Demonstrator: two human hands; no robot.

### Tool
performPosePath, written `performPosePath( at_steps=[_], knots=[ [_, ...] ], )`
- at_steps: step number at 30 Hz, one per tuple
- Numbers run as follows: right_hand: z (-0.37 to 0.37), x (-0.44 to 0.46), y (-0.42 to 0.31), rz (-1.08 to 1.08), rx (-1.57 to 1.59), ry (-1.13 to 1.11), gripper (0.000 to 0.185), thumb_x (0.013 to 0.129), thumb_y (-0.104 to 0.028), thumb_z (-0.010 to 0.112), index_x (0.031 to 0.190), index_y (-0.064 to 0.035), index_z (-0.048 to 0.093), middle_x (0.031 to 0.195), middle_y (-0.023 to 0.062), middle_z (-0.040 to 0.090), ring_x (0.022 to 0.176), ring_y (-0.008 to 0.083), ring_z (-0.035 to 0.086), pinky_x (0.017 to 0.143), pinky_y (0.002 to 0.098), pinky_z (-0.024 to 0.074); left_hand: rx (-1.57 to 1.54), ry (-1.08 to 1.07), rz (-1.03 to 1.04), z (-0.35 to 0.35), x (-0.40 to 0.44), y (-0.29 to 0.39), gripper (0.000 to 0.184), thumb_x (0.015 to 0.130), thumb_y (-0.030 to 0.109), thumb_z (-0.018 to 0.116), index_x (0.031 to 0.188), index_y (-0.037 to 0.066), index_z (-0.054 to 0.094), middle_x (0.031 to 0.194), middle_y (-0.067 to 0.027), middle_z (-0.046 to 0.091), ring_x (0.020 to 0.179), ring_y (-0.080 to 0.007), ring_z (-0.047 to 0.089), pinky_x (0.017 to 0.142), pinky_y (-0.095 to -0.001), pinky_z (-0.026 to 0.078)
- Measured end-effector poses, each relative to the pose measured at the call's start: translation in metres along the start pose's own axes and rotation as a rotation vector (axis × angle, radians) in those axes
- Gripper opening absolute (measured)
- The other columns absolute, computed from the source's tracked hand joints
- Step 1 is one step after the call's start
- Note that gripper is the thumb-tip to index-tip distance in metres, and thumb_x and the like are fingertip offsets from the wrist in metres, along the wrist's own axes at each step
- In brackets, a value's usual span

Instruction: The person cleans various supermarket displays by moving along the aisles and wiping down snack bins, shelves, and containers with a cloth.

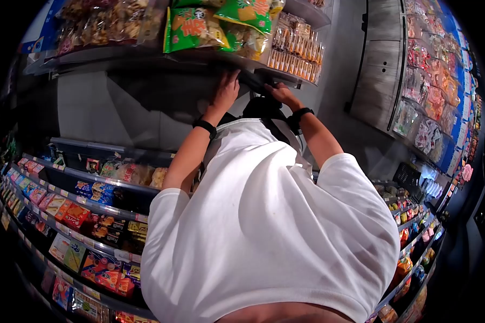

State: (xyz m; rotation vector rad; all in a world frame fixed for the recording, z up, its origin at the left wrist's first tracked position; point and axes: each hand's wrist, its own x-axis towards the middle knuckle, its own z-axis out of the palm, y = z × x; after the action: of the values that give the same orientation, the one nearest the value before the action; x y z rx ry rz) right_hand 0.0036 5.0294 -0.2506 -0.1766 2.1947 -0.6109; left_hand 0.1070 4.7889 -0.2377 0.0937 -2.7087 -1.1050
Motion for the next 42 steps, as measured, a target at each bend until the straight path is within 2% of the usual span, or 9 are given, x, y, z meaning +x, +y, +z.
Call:
performPosePath(
  at_steps=[7, 12, 18, 21, 25, 29, 33, 37, 42],
  knots=[
    [-0.025, 0.019, 0.128, -0.170, 0.033, -0.265, 0.068, 0.089, -0.063, 0.056, 0.098, 0.0028, 0.070, 0.083, 0.0197, 0.069, 0.078, 0.0260, 0.064, 0.075, 0.0403, 0.0489, 0.102, -0.279, -0.265, 0.102, -0.003, 0.038, 0.064, 0.084, 0.019, 0.056, 0.144, 0.010, 0.038, 0.131, -0.0252, 0.050, 0.107, -0.0459, 0.056, 0.085, -0.0535, 0.051],
    [-0.065, 0.002, 0.142, -0.195, 0.153, -0.314, 0.058, 0.082, -0.052, 0.075, 0.065, -0.0034, 0.048, 0.060, 0.0020, 0.043, 0.062, 0.0138, 0.043, 0.057, 0.0347, 0.0410, 0.142, -0.188, -0.377, 0.190, -0.007, 0.025, 0.071, 0.080, 0.017, 0.060, 0.143, -0.005, 0.033, 0.138, -0.0311, 0.043, 0.124, -0.0455, 0.046, 0.105, -0.0502, 0.040],
    [-0.073, -0.005, 0.181, -0.191, 0.162, -0.055, 0.076, 0.072, -0.022, 0.082, 0.129, -0.0048, 0.037, 0.097, 0.0222, 0.065, 0.095, 0.0352, 0.065, 0.081, 0.0430, 0.0523, 0.255, -0.523, -0.611, 0.212, 0.034, 0.086, 0.057, 0.081, 0.030, 0.061, 0.127, -0.002, 0.054, 0.128, -0.0238, 0.057, 0.118, -0.0383, 0.055, 0.101, -0.0449, 0.045],
    [-0.088, -0.008, 0.210, -0.094, -0.100, -0.119, 0.045, 0.079, -0.028, 0.074, 0.113, -0.0022, 0.061, 0.092, 0.0191, 0.069, 0.084, 0.0314, 0.068, 0.077, 0.0404, 0.0532, 0.050, -0.785, -0.681, 0.222, 0.070, 0.136, 0.053, 0.078, 0.024, 0.059, 0.125, -0.002, 0.058, 0.132, -0.0232, 0.056, 0.122, -0.0386, 0.054, 0.103, -0.0432, 0.044],
    [-0.110, -0.015, 0.274, 0.070, 0.324, -0.074, 0.044, 0.084, -0.032, 0.068, 0.108, 0.0039, 0.067, 0.091, 0.0121, 0.069, 0.088, 0.0225, 0.066, 0.083, 0.0344, 0.0508, 0.019, -1.063, -0.642, 0.248, 0.080, 0.181, 0.064, 0.072, 0.020, 0.063, 0.129, -0.007, 0.053, 0.128, -0.0309, 0.056, 0.121, -0.0428, 0.055, 0.101, -0.0430, 0.046],
    [-0.141, -0.040, 0.250, -0.030, 0.615, 0.101, 0.041, 0.087, -0.027, 0.067, 0.118, 0.0003, 0.061, 0.097, 0.0029, 0.063, 0.098, 0.0174, 0.061, 0.084, 0.0312, 0.0476, -0.067, -0.840, -0.643, 0.246, 0.071, 0.171, 0.051, 0.076, 0.020, 0.063, 0.120, -0.004, 0.062, 0.120, -0.0288, 0.062, 0.114, -0.0414, 0.059, 0.095, -0.0418, 0.048],
    [-0.170, -0.083, 0.153, -0.300, 0.771, 0.009, 0.021, 0.092, -0.013, 0.064, 0.110, -0.0056, 0.056, 0.093, -0.0028, 0.056, 0.086, 0.0074, 0.052, 0.076, 0.0239, 0.0443, -0.486, -0.787, -0.550, 0.262, 0.056, 0.114, 0.051, 0.086, 0.026, 0.065, 0.132, 0.007, 0.057, 0.118, -0.0084, 0.067, 0.107, -0.0188, 0.061, 0.092, -0.0324, 0.046],
    [-0.171, -0.085, 0.114, -0.546, 0.508, 0.162, 0.032, 0.087, -0.015, 0.070, 0.111, -0.0067, 0.050, 0.092, 0.0014, 0.056, 0.086, 0.0098, 0.053, 0.075, 0.0266, 0.0460, -0.586, -0.712, -0.547, 0.162, 0.072, 0.213, 0.044, 0.085, 0.028, 0.069, 0.122, 0.005, 0.065, 0.113, -0.0108, 0.069, 0.101, -0.0200, 0.063, 0.086, -0.0342, 0.049],
    [-0.152, -0.044, 0.126, -0.468, 0.648, 0.338, 0.046, 0.088, -0.019, 0.069, 0.124, -0.0097, 0.043, 0.101, 0.0121, 0.062, 0.092, 0.0177, 0.060, 0.079, 0.0322, 0.0496, -0.613, -0.740, -0.704, 0.199, 0.045, 0.186, 0.043, 0.089, 0.032, 0.057, 0.118, 0.001, 0.065, 0.108, -0.0061, 0.068, 0.095, -0.0157, 0.060, 0.081, -0.0312, 0.047]
  ],
)
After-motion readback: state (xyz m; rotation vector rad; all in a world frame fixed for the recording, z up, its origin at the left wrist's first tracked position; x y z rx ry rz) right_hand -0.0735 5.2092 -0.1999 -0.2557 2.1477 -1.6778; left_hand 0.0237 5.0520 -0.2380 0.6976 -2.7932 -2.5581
